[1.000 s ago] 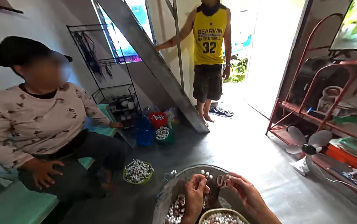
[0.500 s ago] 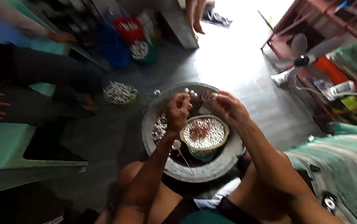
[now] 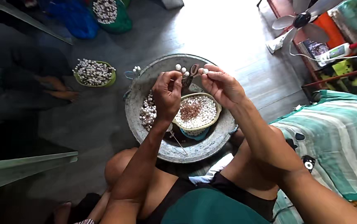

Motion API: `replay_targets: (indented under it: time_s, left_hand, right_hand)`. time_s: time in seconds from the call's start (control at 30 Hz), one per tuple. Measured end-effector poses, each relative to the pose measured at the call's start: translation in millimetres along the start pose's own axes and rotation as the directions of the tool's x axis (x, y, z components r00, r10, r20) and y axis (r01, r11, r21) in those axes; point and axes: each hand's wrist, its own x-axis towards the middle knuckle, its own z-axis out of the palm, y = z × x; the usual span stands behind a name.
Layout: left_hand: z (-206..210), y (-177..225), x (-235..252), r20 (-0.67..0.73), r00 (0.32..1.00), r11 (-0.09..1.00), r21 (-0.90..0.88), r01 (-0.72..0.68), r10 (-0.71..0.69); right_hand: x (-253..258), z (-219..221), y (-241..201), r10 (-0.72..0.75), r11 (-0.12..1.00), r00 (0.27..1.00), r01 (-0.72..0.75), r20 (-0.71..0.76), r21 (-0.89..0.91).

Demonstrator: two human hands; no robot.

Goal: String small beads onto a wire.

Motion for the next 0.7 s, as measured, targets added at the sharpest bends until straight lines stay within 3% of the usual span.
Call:
replay_targets:
  time_s: [0.47, 0.7]
  left_hand:
    - [-0.6, 4.2, 2.2, 0.002, 1.000, 0.999, 0.042, -0.020, 0.019]
    - [8.0, -6.0, 16.3, -0.077, 0.993, 0.995, -0.028, -0.093, 0.090]
  right_hand:
    - [0.2, 0.0, 1.5, 0.004, 1.000, 1.000, -0.005, 0.024, 0.019]
    - [1.3, -2.5, 3.9, -0.017, 0.999, 0.996, 0.014, 0.084, 0.033]
